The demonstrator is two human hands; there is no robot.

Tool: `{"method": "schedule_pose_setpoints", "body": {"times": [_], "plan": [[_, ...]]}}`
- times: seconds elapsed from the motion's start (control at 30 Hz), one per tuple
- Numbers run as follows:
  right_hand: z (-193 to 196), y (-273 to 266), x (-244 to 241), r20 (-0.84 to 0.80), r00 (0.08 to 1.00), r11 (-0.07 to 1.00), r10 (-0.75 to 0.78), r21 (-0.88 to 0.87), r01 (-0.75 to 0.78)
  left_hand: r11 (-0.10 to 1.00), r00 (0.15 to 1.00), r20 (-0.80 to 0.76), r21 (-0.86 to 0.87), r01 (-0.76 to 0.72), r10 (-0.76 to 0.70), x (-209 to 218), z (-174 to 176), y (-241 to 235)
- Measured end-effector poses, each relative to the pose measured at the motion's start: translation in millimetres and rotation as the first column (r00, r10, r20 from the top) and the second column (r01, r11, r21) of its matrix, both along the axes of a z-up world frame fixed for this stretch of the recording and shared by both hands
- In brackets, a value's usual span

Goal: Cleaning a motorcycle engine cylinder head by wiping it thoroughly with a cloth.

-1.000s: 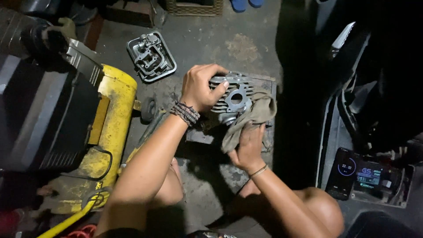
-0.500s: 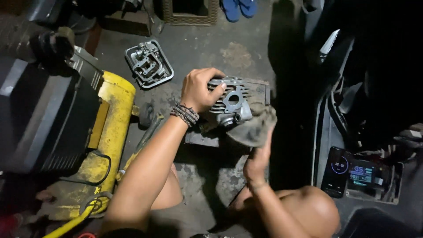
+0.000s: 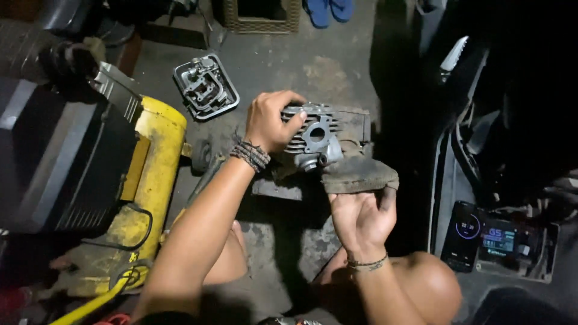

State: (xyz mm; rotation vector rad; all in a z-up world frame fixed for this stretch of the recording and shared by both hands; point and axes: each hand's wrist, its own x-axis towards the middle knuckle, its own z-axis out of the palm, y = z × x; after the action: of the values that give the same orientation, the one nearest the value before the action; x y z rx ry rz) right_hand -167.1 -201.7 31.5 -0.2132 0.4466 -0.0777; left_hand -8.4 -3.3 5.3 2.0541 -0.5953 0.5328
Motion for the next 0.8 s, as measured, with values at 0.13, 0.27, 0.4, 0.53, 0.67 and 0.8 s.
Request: {"method": "schedule_pose_setpoints", "body": {"times": [0.13,0.27,0.4,0.53,0.67,0.8], "plan": [[-15.5,-9.9,12.7,0.068,0.997,0.999,0.048,0.017,-0.050,1.000,1.000,0.019,0.005,-0.006,0.006,8.1,-6.6,-2.0],[16.8,-4.9,9.0,0.035,0.997,0.998,0.064,-0.026,-0.063,1.000,1.000,0.029,0.009,-0.008,0.007,9.7,-9.6,-0.5],[-21.9,-13.0,24.5,-0.040,0.999,0.994,-0.005,0.105,0.009,1.000,0.998,0.065,-0.009,0.013,-0.013,14.2,-12.8,-1.2],[-10.9,-12.3,23.0,-0.096,0.995,0.994,0.017,0.112,-0.006,1.000,1.000,0.017,-0.007,0.000,0.000,10.4,-8.8,-2.0],[-20.9,-9.5,18.9,-0.075,0.997,0.998,0.014,0.068,-0.009,1.000,0.999,0.046,-0.001,0.009,-0.009,10.4,-10.5,0.4],[-12.3,-3.3,28.9,-0.065,0.998,0.996,-0.015,0.091,0.021,0.999,0.998,0.045,0.013,0.038,-0.038,13.2,-10.1,1.7]]}}
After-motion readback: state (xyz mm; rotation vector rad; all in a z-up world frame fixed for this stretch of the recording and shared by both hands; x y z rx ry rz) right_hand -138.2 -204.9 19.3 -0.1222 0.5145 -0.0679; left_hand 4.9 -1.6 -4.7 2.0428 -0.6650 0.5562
